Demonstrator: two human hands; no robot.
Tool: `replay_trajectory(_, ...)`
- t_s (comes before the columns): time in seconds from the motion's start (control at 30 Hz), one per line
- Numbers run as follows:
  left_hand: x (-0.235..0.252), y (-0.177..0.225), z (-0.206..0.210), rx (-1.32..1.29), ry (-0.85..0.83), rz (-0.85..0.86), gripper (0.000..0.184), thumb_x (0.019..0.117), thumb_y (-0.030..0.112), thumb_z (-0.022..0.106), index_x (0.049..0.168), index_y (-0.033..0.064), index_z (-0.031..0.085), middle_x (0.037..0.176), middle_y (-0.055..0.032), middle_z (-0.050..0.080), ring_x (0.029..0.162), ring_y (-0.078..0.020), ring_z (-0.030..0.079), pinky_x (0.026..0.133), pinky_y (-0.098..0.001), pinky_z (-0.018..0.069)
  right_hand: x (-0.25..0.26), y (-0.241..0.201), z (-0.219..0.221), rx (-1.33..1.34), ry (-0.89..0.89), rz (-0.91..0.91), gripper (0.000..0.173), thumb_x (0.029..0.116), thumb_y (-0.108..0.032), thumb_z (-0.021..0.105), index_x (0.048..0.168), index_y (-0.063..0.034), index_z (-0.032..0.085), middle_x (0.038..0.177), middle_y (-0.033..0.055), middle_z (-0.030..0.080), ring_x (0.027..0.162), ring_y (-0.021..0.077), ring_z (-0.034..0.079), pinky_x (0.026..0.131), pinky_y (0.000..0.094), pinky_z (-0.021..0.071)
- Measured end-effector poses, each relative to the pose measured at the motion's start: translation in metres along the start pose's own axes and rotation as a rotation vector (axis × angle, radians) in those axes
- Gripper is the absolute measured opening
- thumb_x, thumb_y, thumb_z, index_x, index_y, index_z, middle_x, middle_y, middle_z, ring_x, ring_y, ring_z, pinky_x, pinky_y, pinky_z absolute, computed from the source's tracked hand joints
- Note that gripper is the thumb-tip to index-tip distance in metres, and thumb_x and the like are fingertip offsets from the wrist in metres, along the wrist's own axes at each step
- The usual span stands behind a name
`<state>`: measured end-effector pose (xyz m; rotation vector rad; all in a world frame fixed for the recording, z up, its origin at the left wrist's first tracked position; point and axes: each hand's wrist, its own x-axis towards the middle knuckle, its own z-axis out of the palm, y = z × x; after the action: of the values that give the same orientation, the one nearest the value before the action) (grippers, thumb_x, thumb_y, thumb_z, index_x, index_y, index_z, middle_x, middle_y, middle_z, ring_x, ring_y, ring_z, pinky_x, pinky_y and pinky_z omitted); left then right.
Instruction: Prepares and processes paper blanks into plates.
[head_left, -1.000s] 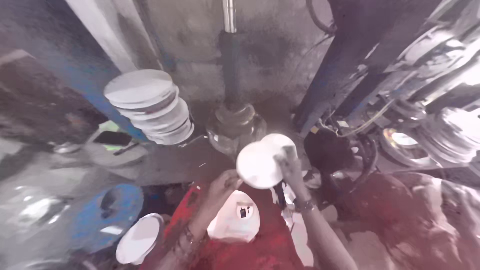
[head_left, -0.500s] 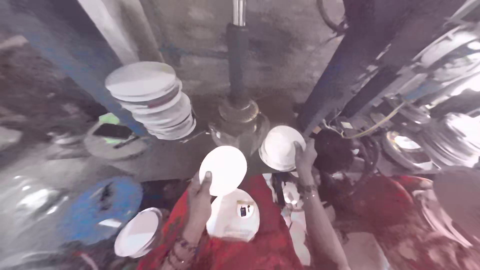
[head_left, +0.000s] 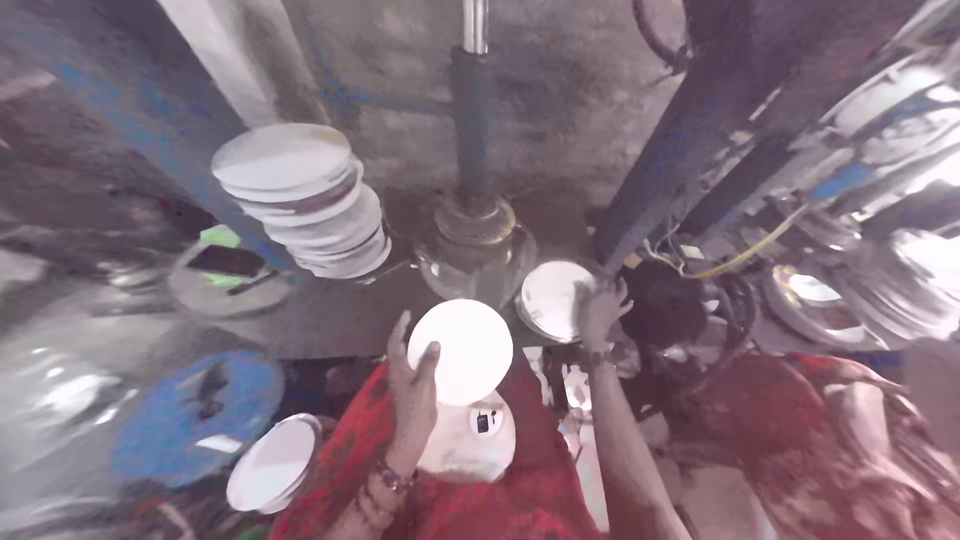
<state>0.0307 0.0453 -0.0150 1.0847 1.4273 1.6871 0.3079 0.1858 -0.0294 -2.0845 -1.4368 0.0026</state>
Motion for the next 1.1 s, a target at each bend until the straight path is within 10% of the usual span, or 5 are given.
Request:
replay_trajectory(0.23,0.003,-0.005,0.003,0.101,-0.073,0.036,0.034,0.0999,0.016,0.057,0.126,-0.0062,0.062,0.130,-0.0132,0.064,0.118,-0.0073,0.059,0.101,-0.0254,0.0485,-0.034,-0.021,-0.030,0.774,0.268,-0.199,0.032,0.0980,-0.010,0.055,0.118,0.0144,0.049,0.095,0.0168,0.062,0.081,0.0101,0.064,0.075,0.0253,0.0555)
replay_trajectory(0.4,-0.008,0.008,0.033,-0.043,-0.046,-0.162,0.038,0.0930,0.007,0.066,0.126,-0.0091,0.056,0.107,-0.0087,0.068,0.093,-0.0040,0.068,0.084,-0.0226,0.0583,-0.097,-0.064,-0.045,0.574,-0.078,-0.594,0.027,0.0959,-0.015,0.063,0.109,0.0079,0.068,0.082,0.0150,0.074,0.070,0.0229,0.073,0.063,0.0407,0.0596)
replay_trajectory(0.67,0.005,0.002,-0.001,-0.045,0.133,-0.010,0.058,0.0977,0.009,0.056,0.152,-0.0027,0.037,0.150,-0.0171,0.046,0.126,-0.0106,0.056,0.101,-0.0260,0.0502,0.004,-0.003,-0.010,-0.078,-0.144,-0.046,0.067,0.0968,-0.053,0.062,0.141,-0.0014,0.059,0.154,0.0226,0.048,0.152,0.0491,0.023,0.114,0.0798,0.0108)
replay_trajectory(0.87,0.002,-0.008,0.000,-0.002,0.071,-0.007,0.030,0.0994,0.008,0.053,0.125,-0.0070,0.061,0.130,-0.0124,0.063,0.119,-0.0073,0.059,0.101,-0.0254,0.0491,-0.018,-0.010,-0.021,0.598,0.361,-0.144,0.036,0.0923,-0.012,0.070,0.113,0.0160,0.060,0.098,0.0263,0.068,0.089,0.0311,0.069,0.083,0.0438,0.0564)
replay_trajectory(1.1,-0.016,0.012,0.024,-0.185,-0.083,0.012,0.040,0.0983,0.009,0.057,0.132,-0.0131,0.054,0.131,-0.0136,0.063,0.115,-0.0057,0.062,0.099,-0.0227,0.0515,-0.105,-0.062,-0.040,1.137,-0.006,-0.290,0.023,0.0889,-0.006,0.067,0.105,0.0079,0.059,0.096,0.0030,0.067,0.087,-0.0008,0.064,0.079,0.0174,0.0561)
